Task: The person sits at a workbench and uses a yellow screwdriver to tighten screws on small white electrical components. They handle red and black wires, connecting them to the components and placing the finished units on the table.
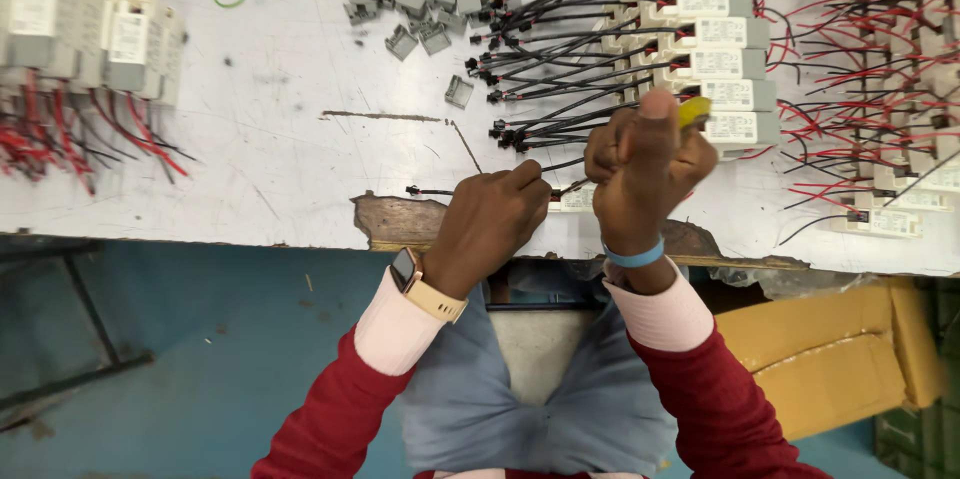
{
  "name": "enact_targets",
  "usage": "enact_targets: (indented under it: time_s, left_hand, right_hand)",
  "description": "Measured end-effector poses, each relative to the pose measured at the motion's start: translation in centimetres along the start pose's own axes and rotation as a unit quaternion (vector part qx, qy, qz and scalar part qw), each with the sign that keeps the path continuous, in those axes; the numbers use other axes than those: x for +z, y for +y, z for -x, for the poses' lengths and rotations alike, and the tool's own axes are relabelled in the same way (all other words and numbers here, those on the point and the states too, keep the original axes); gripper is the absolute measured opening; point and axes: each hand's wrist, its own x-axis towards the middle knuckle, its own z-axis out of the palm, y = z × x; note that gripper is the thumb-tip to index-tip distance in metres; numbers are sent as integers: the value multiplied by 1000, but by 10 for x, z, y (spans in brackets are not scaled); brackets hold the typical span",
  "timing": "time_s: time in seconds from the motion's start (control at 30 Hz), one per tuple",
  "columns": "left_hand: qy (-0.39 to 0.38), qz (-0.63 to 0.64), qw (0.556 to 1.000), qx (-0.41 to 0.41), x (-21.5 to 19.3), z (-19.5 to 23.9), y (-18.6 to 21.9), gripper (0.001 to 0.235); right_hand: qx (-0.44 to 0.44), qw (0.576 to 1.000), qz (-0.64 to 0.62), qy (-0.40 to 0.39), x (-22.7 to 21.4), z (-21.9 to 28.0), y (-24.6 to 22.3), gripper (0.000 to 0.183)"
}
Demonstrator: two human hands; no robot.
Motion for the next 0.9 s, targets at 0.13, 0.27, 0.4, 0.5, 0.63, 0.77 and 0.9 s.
enact_targets:
  time_s: [0.13, 0.27, 0.4, 0.5, 0.63, 0.77, 0.9]
  left_hand:
    - [-3, -35, 999, 3, -9, 1, 8, 12]
    - [65, -35, 997, -4, -11, 20, 12, 12]
    - [126, -42, 991, -7, -10, 35, 12, 26]
    - [120, -21, 992, 11, -5, 31, 11, 21]
    - [106, 25, 993, 35, 13, 21, 6, 13]
    - [83, 88, 993, -2, 17, 22, -3, 15]
    - [92, 132, 985, -56, 11, 25, 0, 13]
  right_hand:
    - [-29, 997, 29, -72, 11, 1, -3, 54]
    - [-31, 965, 45, -258, -4, 11, -37, 56]
    - [-47, 911, 304, -275, -57, 35, -99, 54]
    - [-119, 823, 497, -250, -87, 33, -103, 37]
    - [-209, 744, 594, -224, -137, 22, -71, 24]
    - [-215, 725, 612, -230, -174, 10, -48, 25]
    - [-227, 745, 594, -200, -176, 11, -41, 28]
